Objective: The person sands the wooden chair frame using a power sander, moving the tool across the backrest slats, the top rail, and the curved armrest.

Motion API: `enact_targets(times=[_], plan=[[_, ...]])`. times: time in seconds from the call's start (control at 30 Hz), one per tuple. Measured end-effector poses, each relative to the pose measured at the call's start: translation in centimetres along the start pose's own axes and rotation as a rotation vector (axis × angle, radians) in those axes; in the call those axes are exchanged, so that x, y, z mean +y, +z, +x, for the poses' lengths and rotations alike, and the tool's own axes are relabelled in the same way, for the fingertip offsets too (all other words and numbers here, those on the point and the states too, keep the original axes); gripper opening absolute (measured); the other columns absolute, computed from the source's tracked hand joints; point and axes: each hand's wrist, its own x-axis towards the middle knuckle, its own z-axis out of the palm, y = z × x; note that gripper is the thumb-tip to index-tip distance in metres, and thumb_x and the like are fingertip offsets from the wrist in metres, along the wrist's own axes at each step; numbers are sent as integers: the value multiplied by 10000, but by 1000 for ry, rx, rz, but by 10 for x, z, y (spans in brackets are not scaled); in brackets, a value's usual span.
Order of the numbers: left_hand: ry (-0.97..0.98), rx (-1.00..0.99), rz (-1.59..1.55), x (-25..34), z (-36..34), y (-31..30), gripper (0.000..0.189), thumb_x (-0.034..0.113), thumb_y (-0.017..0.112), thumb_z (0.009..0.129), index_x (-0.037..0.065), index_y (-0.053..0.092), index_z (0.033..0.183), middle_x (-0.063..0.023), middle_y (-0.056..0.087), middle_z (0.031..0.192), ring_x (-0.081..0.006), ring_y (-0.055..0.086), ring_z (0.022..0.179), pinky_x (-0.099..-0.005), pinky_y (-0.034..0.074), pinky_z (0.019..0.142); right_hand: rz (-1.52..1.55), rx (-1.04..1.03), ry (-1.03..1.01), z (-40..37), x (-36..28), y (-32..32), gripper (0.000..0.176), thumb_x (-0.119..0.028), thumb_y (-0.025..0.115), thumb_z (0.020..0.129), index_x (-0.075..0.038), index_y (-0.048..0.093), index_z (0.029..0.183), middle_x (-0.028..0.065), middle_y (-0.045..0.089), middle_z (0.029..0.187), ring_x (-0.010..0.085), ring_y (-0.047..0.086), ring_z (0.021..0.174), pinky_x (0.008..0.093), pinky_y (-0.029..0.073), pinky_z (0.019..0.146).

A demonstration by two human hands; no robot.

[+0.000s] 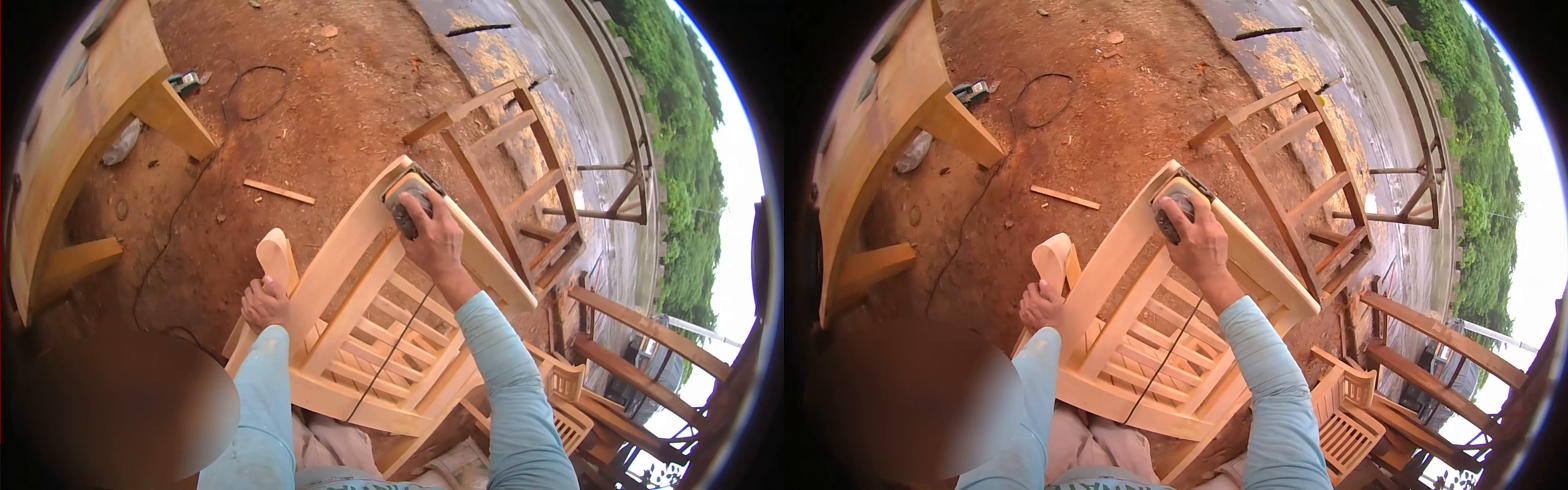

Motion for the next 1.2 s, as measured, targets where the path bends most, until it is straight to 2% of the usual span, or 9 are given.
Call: enact_targets(times=[0.13,0.27,0.4,0.57,0.67,0.83,1.03,1.13,1.2], plan=[[1,0,-3,2,1,-2,415,471,491,1020,101,671,973,-163,708,982,-410,667,954,-556,512,827,50,111,153,15,18,-18,709,-160,843,739,-295,599,1391,133,600,1238,364,699,992,470,607,792],[0,-9,18,3,0,-5,415,467,485,1024,98,668,977,-165,707,983,-413,668,954,-559,514,827,44,11,378,62,43,-27,729,-177,816,756,-288,540,1421,160,615,1213,392,705,995,482,611,796],[7,11,1,2,0,-2,411,462,489,1024,95,670,981,-169,706,978,-414,670,952,-562,518,821,78,4,282,80,24,-22,729,-176,821,749,-295,543,1412,167,620,1208,386,710,991,477,611,791],[5,19,0,3,-1,-2,406,453,502,1019,87,671,978,-175,704,962,-418,673,929,-565,521,806,70,-26,-12,23,2,-10,682,-144,830,715,-293,612,1344,140,610,1231,357,718,974,457,615,781],[-3,9,0,3,2,-2,408,455,506,1016,83,668,970,-180,702,955,-422,672,916,-565,522,800,14,-29,37,-5,14,-19,655,-127,825,709,-294,642,1315,125,603,1239,343,720,974,459,613,774],[16,29,0,0,1,1,412,466,508,1013,87,662,960,-178,698,953,-422,671,918,-570,521,791,44,94,246,19,45,-31,750,-207,819,706,-229,562,1410,140,633,1172,388,697,1005,487,606,804],[20,11,13,-2,0,2,411,472,504,1014,92,658,978,-168,696,966,-416,671,938,-575,518,793,264,-180,536,105,108,-16,835,-349,838,684,-199,571,1460,181,724,1145,324,720,961,437,603,810],[11,3,5,-2,0,3,414,472,504,1017,89,658,983,-171,697,974,-414,669,950,-571,517,805,472,-345,763,147,122,-3,860,-377,858,691,-153,576,1471,158,735,1110,252,709,832,396,578,698],[8,-2,3,-1,1,2,412,466,509,1018,84,659,984,-172,698,977,-414,667,956,-567,517,812,533,-488,788,171,137,8,852,-371,861,696,-118,578,1459,143,727,1055,229,682,759,377,544,630]])
